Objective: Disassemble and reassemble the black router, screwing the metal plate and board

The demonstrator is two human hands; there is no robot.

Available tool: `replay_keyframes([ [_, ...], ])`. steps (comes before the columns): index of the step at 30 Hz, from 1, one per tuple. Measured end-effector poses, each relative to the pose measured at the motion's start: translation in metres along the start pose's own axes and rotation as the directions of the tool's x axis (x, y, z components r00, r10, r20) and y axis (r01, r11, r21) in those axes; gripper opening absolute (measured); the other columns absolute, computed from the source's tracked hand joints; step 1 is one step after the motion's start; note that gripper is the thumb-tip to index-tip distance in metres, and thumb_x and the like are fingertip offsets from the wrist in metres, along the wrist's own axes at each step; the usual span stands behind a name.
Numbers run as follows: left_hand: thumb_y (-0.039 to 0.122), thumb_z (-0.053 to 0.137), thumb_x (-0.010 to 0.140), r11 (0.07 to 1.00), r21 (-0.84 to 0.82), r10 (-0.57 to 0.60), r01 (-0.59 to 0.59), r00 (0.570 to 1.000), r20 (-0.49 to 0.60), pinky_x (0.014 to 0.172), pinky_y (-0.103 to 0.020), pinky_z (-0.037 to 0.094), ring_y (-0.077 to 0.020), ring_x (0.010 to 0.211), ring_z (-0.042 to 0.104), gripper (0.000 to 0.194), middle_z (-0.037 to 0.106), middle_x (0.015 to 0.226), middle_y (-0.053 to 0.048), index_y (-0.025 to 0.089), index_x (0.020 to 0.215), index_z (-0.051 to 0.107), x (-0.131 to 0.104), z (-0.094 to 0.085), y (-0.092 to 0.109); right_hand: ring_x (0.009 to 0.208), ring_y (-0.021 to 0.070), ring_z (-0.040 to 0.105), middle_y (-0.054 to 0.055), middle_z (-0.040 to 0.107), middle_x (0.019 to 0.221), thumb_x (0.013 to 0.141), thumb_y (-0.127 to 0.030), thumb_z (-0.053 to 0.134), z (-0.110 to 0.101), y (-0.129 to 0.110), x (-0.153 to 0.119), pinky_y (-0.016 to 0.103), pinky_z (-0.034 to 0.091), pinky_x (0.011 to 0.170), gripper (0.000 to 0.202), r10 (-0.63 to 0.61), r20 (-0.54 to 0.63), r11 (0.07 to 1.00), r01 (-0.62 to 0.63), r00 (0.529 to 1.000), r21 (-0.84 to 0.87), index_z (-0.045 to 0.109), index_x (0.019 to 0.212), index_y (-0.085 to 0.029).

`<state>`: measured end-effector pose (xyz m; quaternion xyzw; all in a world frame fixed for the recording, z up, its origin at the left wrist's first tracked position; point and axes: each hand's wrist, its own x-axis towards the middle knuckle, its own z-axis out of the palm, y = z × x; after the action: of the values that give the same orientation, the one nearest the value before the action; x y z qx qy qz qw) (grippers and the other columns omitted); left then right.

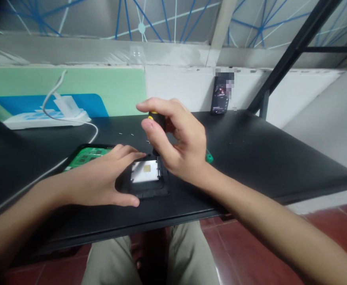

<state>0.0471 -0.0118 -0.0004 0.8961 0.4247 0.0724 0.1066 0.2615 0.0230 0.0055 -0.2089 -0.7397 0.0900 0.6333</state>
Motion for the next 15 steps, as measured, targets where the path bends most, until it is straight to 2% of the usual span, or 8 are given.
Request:
replay_keyframes([
  [6, 0.066, 0.074, 0.075, 1.0, -0.004, 0.01, -0.01, 1.0, 0.002, 0.102, -0.049, 0.045, -0.0348, 0.119, 0.049, 0.092, 0.053, 0.129, -0.015, 0.014, 0.145, 0.045, -0.0004, 0.0003, 0.0009, 0.066, 0.0129, 0.065, 0.001, 0.068, 0.096, 0.098, -0.036, 0.058, 0.0015, 0.0002, 0.0012, 0.029, 0.058, 0.057, 0.019, -0.032, -0.014, 0.999, 0.032, 0.999, -0.041, 0.068, 0.112, -0.032],
  [10, 0.061, 0.075, 0.076, 1.0, -0.006, 0.006, -0.006, 1.0, 0.019, 0.104, -0.05, 0.044, -0.0347, 0.119, 0.049, 0.087, 0.054, 0.129, -0.014, 0.016, 0.145, 0.045, 0.0005, -0.0024, 0.0043, 0.059, 0.0114, 0.06, 0.0, 0.067, 0.093, 0.094, -0.027, 0.062, 0.0057, -0.0014, 0.0016, 0.031, 0.055, 0.056, 0.019, -0.097, -0.016, 0.995, 0.097, 0.995, -0.011, 0.069, 0.112, -0.032],
  [15, 0.059, 0.075, 0.077, 0.999, -0.033, 0.003, -0.003, 1.0, 0.017, 0.105, -0.052, 0.043, -0.0357, 0.12, 0.049, 0.086, 0.053, 0.133, -0.014, 0.02, 0.147, 0.043, 0.0, -0.0043, 0.0063, 0.067, 0.0152, 0.061, 0.002, 0.068, 0.093, 0.093, -0.021, 0.061, 0.0062, 0.0017, 0.0015, 0.034, 0.057, 0.062, 0.028, -0.166, 0.019, 0.985, 0.165, 0.986, 0.046, 0.067, 0.119, -0.03],
])
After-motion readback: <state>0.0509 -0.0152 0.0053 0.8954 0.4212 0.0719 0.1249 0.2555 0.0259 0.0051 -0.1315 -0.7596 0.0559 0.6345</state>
